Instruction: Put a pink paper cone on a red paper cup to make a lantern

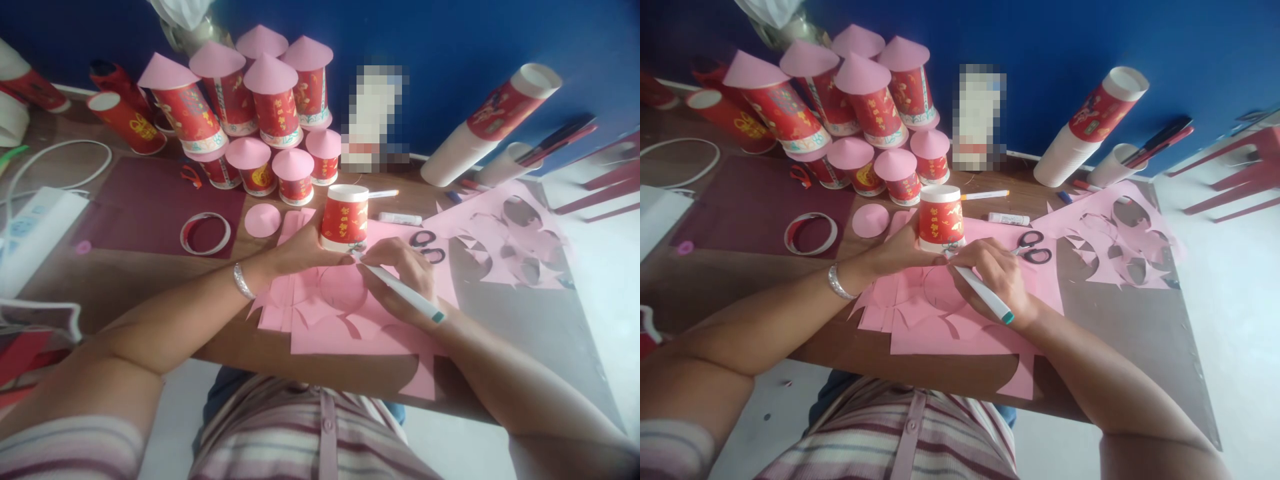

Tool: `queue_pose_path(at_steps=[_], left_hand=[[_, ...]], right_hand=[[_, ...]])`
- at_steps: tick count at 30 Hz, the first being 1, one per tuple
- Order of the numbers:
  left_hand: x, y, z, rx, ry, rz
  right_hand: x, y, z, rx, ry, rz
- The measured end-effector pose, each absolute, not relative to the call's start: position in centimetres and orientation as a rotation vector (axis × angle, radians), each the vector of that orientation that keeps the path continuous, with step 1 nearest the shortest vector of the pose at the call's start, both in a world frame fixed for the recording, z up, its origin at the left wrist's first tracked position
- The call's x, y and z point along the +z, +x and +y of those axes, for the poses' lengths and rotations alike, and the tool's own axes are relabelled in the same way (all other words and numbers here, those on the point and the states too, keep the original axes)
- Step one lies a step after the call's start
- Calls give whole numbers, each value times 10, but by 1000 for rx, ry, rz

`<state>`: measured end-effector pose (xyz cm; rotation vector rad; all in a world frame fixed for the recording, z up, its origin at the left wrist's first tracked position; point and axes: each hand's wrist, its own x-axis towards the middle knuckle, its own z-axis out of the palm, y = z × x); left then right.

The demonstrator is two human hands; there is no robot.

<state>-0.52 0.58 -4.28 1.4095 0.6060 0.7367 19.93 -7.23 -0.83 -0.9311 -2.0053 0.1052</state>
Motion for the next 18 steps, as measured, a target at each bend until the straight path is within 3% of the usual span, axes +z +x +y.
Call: queue_pose_path(at_steps=[18], left_hand=[[-42, -5, 4, 738, 1448, 661]], right_hand=[[-4, 200, -72, 148, -879, -2020]])
